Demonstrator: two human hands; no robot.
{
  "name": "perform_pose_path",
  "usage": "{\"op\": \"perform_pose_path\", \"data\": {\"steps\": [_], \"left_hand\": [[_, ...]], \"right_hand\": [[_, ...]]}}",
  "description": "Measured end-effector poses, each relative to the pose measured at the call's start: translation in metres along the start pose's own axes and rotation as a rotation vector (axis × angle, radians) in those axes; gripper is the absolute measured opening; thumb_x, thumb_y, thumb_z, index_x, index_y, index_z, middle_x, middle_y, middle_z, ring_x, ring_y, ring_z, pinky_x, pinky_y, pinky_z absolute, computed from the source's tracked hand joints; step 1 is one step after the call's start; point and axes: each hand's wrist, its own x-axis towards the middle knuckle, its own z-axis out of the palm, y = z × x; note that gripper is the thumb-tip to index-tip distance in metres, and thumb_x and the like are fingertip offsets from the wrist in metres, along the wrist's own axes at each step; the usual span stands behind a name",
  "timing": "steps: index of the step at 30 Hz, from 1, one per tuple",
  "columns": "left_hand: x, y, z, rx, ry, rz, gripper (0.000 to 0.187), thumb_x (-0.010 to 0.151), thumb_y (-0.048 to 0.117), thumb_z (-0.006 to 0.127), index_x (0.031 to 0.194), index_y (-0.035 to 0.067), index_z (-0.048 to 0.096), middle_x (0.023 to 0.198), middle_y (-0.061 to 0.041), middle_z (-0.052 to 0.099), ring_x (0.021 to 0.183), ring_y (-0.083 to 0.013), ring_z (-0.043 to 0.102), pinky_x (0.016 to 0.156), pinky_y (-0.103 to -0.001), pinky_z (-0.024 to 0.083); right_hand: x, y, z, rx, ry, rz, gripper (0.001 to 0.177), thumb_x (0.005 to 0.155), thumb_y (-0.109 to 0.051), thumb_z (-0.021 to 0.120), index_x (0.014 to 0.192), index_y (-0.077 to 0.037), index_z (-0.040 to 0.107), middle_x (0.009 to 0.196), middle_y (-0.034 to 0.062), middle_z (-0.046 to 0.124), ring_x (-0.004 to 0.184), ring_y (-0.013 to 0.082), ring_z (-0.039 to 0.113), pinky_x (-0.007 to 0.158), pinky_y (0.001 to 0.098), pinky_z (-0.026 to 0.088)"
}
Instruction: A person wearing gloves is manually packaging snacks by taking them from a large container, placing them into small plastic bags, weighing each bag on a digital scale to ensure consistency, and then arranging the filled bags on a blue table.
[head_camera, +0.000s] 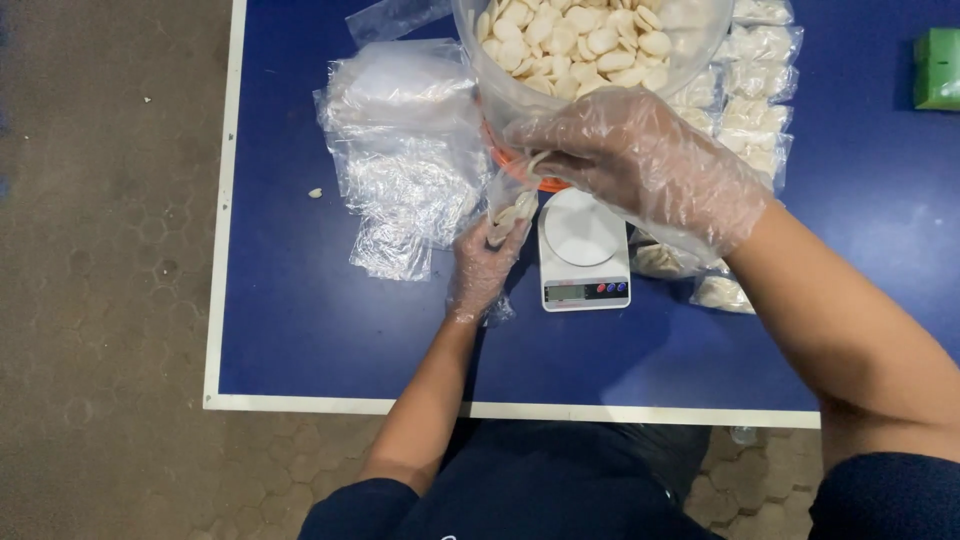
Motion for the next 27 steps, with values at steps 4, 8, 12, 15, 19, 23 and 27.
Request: {"op": "perform_pose_path", "data": {"steps": [4, 8, 12, 15, 19, 23, 27], "left_hand": [[0.000, 0.006, -0.002, -0.035, -0.028, -0.020, 0.026, 0.096, 0.021, 0.072, 0.109, -0.001, 0.071, 0.097, -0.014, 0.076, 0.088, -0.0241, 0.076, 0.078, -0.034, 0.064], [-0.001, 0.013, -0.005, -0.041, -0.042, -0.030, 0.033, 0.095, 0.024, 0.073, 0.112, -0.004, 0.070, 0.102, -0.016, 0.077, 0.094, -0.0283, 0.077, 0.086, -0.037, 0.065], [-0.009, 0.008, -0.003, -0.055, -0.089, 0.086, 0.028, 0.091, 0.021, 0.079, 0.104, -0.002, 0.072, 0.100, -0.014, 0.075, 0.088, -0.0229, 0.073, 0.080, -0.033, 0.061], [-0.012, 0.000, 0.008, -0.045, -0.088, 0.194, 0.043, 0.084, 0.023, 0.086, 0.109, -0.006, 0.066, 0.108, -0.021, 0.072, 0.095, -0.0304, 0.073, 0.088, -0.040, 0.061], [-0.001, 0.052, 0.006, -0.456, -0.441, -0.069, 0.053, 0.096, 0.030, 0.074, 0.140, 0.007, 0.055, 0.147, -0.018, 0.056, 0.140, -0.0330, 0.054, 0.118, -0.046, 0.053], [0.008, 0.079, 0.021, -0.416, -0.494, 0.021, 0.026, 0.096, 0.023, 0.073, 0.113, 0.003, 0.073, 0.112, -0.013, 0.077, 0.106, -0.0211, 0.075, 0.097, -0.032, 0.061], [0.006, 0.097, 0.033, -0.511, -0.473, -0.158, 0.030, 0.095, 0.022, 0.074, 0.121, 0.007, 0.072, 0.122, -0.010, 0.075, 0.118, -0.0173, 0.071, 0.102, -0.029, 0.059]], "right_hand": [[0.002, -0.011, -0.002, -0.010, 0.054, -0.070, 0.037, 0.101, -0.013, 0.072, 0.134, 0.002, 0.068, 0.123, 0.0215, 0.072, 0.109, 0.0354, 0.071, 0.093, 0.0427, 0.059], [-0.005, -0.017, -0.011, 0.098, 0.064, -0.171, 0.044, 0.096, -0.009, 0.079, 0.133, 0.005, 0.060, 0.123, 0.0263, 0.068, 0.112, 0.0409, 0.071, 0.095, 0.0483, 0.061], [-0.026, -0.020, -0.007, -0.042, -0.194, 0.009, 0.028, 0.094, -0.033, 0.070, 0.112, -0.012, 0.069, 0.144, 0.0240, 0.055, 0.132, 0.0426, 0.053, 0.104, 0.0583, 0.045], [-0.038, -0.027, -0.020, -0.023, -0.116, -0.073, 0.022, 0.098, -0.025, 0.066, 0.095, -0.003, 0.070, 0.139, 0.0252, 0.058, 0.128, 0.0437, 0.057, 0.106, 0.0561, 0.046], [-0.057, -0.028, -0.031, 0.102, -0.089, -0.057, 0.020, 0.096, -0.024, 0.069, 0.097, -0.004, 0.065, 0.136, 0.0221, 0.055, 0.128, 0.0402, 0.057, 0.105, 0.0527, 0.048], [-0.074, -0.038, -0.051, 0.079, -0.020, 0.046, 0.025, 0.089, -0.025, 0.077, 0.078, -0.007, 0.064, 0.128, 0.0214, 0.063, 0.120, 0.0371, 0.063, 0.101, 0.0498, 0.050], [-0.116, -0.045, -0.039, 0.138, 0.336, 0.291, 0.046, 0.092, -0.036, 0.074, 0.112, -0.002, 0.051, 0.129, 0.0212, 0.061, 0.121, 0.0334, 0.064, 0.107, 0.0440, 0.056]]}}
